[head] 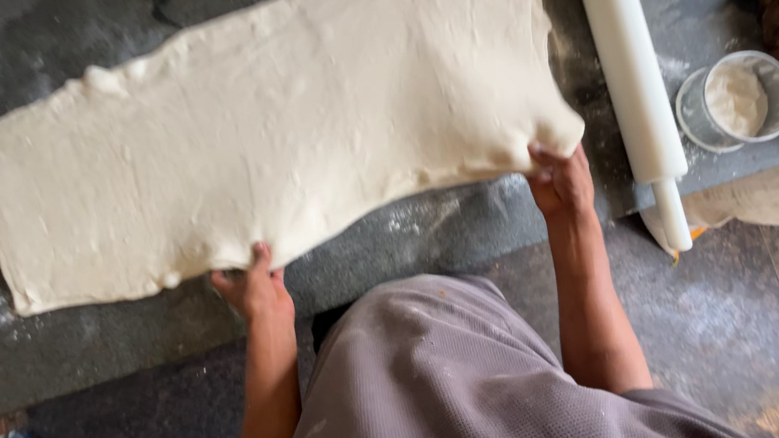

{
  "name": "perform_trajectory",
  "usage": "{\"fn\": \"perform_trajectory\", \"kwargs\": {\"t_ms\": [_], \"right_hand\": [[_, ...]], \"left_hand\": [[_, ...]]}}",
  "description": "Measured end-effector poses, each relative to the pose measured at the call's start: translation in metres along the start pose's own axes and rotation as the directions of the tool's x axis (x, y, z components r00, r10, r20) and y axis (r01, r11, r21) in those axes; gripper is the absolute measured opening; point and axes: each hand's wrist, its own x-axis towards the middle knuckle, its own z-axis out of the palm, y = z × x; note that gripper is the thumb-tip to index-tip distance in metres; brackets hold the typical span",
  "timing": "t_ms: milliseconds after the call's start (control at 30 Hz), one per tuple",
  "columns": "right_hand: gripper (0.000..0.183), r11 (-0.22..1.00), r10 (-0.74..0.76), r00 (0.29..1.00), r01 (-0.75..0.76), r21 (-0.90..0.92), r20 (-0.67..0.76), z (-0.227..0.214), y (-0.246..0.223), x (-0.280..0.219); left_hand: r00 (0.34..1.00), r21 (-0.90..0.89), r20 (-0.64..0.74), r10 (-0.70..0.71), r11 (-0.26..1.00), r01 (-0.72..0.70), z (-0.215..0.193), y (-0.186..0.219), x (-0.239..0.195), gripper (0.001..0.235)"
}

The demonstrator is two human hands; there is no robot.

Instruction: The person rolls out a large rectangular sheet of dough on a countertop using a rolling pin. They periodically adjust the dough's position and smooth it with their hands. Later, they place a block of butter on the dough and spread it across the surface.

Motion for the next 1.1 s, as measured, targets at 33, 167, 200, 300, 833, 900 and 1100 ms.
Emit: {"fn": "perform_trajectory", "kwargs": {"t_ms": [33, 167, 200, 300, 833, 900, 1100], "right_hand": [[0.07, 1.0, 0.005, 0.999, -0.005, 0.013, 0.034, -0.006, 0.003, 0.004], [0.067, 0.981, 0.178, 0.955, -0.155, 0.114, -0.236, -0.01, 0.011, 0.024], [0.067, 0.991, 0.117, 0.987, -0.108, 0.08, -0.114, -0.006, 0.009, 0.031], [0.065, 0.997, 0.054, 0.993, -0.048, 0.063, -0.102, 0.007, 0.01, 0.035], [0.054, 0.923, 0.334, 0.835, -0.384, -0.028, -0.436, 0.039, 0.05, 0.057], [0.055, 0.927, 0.355, 0.883, -0.291, 0.235, -0.308, 0.046, 0.018, 0.062], [0.059, 0.982, 0.115, 0.975, -0.083, 0.169, -0.188, 0.014, -0.03, -0.014]], "left_hand": [[1.0, -0.004, 0.011, -0.006, 1.0, 0.006, -0.002, -0.005, 0.003, 0.086], [0.998, -0.023, 0.057, -0.034, 0.999, 0.036, 0.003, -0.011, 0.023, 0.086], [0.997, -0.057, 0.054, -0.06, 0.996, 0.064, 0.01, -0.011, 0.028, 0.085], [0.988, -0.099, 0.109, -0.109, 0.988, 0.12, 0.015, -0.011, 0.034, 0.06], [0.913, -0.05, 0.187, -0.363, 0.925, 0.378, 0.068, -0.023, 0.0, 0.037], [0.905, -0.121, 0.311, -0.291, 0.932, 0.341, 0.071, -0.007, -0.006, 0.037], [0.893, -0.093, 0.399, -0.21, 0.959, 0.267, 0.013, 0.004, -0.013, 0.037]]}}
